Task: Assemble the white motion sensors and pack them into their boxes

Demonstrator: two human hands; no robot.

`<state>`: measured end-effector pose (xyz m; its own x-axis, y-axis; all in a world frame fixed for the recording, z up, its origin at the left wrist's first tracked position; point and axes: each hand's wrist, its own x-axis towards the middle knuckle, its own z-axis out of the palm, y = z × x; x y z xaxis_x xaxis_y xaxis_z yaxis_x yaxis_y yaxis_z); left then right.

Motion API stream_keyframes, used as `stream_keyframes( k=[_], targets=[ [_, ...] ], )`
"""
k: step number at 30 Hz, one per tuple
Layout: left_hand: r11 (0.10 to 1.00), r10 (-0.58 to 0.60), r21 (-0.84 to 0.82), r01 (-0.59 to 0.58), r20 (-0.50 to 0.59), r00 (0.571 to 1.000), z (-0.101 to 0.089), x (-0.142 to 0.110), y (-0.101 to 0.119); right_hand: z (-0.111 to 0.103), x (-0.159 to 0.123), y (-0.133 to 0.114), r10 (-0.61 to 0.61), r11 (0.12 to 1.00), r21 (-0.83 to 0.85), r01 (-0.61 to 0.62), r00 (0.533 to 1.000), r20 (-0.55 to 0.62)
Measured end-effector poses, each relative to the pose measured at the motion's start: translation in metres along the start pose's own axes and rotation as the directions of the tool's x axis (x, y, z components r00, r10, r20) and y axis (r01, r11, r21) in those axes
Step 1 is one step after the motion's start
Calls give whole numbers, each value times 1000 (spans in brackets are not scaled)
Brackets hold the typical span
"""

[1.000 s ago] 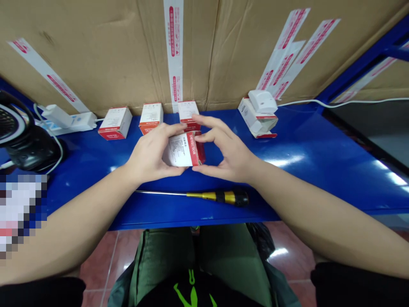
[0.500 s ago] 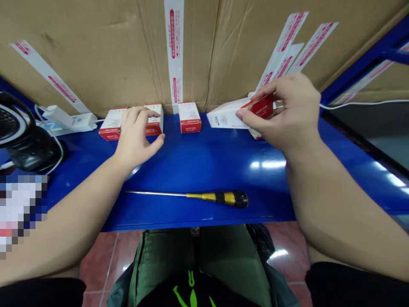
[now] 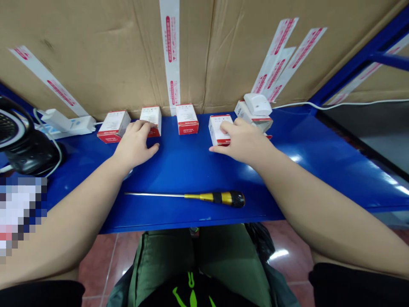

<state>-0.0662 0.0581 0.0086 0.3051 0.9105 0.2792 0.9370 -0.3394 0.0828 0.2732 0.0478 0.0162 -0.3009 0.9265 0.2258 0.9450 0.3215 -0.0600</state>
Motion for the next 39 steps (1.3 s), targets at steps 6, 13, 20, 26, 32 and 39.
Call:
stream_keyframes(
  k=[6, 13, 20, 26, 32, 39],
  targets=[
    [1000, 13, 1, -13, 9, 1000, 0, 0, 1, -9, 3, 23, -111, 993, -21, 114, 990, 89],
    [1000, 10, -29, -9, 16, 1000, 0, -1, 1, 8, 31, 16, 59, 997, -50, -60, 998, -27],
    [999, 23, -26, -22, 31, 999, 0, -2, -1, 10, 38, -3, 193, 980, -46, -194, 981, -31],
    [999, 25, -47, -23, 34, 999, 1, -1, -4, 12, 36, -5, 199, 977, -66, -201, 979, -34],
    [998, 49, -36, -48, 11, 999, 2, 2, 0, 19, 38, 3, 142, 989, -35, -146, 986, -91],
    [997, 43, -67, -43, -7, 999, 8, 1, 6, 24, 38, 8, 132, 991, 4, -132, 981, -141]
  ],
)
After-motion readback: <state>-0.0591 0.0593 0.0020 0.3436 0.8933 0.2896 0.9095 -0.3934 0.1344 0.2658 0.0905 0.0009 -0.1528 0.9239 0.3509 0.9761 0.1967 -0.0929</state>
